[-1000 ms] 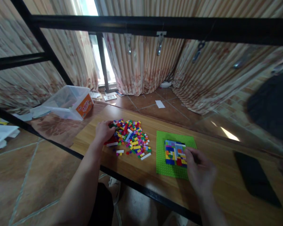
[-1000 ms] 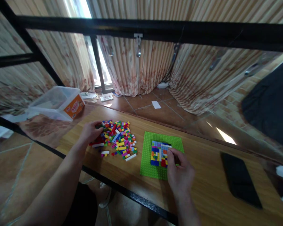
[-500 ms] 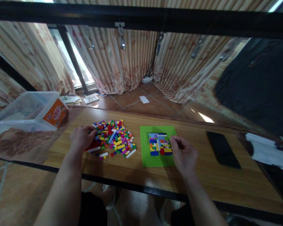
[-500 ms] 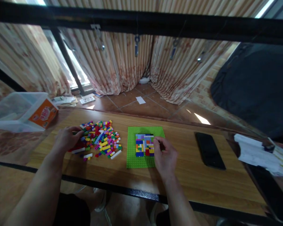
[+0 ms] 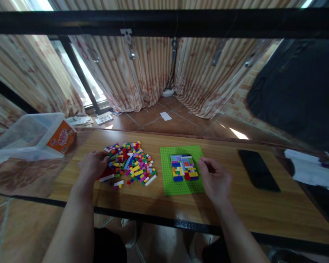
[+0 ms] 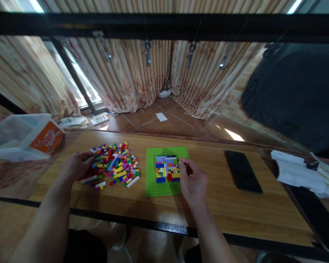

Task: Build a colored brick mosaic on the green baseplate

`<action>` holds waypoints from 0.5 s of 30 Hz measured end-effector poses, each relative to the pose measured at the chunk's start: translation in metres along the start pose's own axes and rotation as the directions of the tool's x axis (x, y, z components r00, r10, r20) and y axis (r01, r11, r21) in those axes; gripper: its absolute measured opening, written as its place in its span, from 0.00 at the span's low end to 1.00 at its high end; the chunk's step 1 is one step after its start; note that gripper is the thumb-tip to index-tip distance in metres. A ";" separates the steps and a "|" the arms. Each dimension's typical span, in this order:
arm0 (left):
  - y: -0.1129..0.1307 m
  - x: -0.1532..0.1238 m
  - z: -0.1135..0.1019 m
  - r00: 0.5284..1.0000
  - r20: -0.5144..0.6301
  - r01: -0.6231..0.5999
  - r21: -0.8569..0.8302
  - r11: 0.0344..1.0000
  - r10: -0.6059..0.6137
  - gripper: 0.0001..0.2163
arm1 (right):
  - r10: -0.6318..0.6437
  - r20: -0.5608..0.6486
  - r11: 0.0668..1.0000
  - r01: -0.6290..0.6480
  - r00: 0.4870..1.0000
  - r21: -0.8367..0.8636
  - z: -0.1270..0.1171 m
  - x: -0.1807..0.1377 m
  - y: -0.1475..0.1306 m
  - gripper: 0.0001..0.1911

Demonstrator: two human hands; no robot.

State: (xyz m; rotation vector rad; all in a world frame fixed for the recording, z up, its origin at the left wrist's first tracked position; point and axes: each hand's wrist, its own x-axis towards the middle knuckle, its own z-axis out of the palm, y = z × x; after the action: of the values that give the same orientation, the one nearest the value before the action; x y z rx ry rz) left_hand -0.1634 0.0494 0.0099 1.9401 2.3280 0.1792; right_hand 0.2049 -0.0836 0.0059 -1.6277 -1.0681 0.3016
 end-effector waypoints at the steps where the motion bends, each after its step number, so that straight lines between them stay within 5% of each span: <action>1: 0.001 -0.001 0.000 1.000 -0.007 -0.006 0.005 1.000 0.006 0.14 | -0.004 -0.001 1.000 0.004 1.000 -0.012 0.000 0.000 0.001 0.16; 7: 0.003 -0.006 -0.006 0.998 -0.063 -0.011 -0.039 0.999 0.008 0.13 | 0.000 -0.014 0.996 -0.001 1.000 -0.093 -0.001 0.001 0.005 0.15; 11: 0.007 -0.013 -0.017 0.992 -0.125 -0.047 -0.251 0.967 0.016 0.14 | 0.002 -0.019 0.998 -0.003 1.000 -0.062 -0.001 0.002 0.005 0.15; 13: 0.022 -0.024 -0.019 0.990 -0.133 -0.097 -0.373 0.923 0.050 0.14 | 0.005 -0.032 0.999 -0.006 0.999 -0.039 -0.002 0.004 0.005 0.15; 15: 0.047 -0.043 -0.014 0.962 -0.162 -0.271 -0.463 0.844 0.220 0.13 | 0.011 -0.050 1.000 -0.012 0.999 -0.026 -0.004 0.008 0.005 0.16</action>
State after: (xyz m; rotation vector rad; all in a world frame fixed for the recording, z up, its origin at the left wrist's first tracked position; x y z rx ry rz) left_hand -0.1120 0.0154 0.0313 1.9797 1.8281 0.8166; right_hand 0.2140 -0.0800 0.0050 -1.6568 -1.0288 0.2547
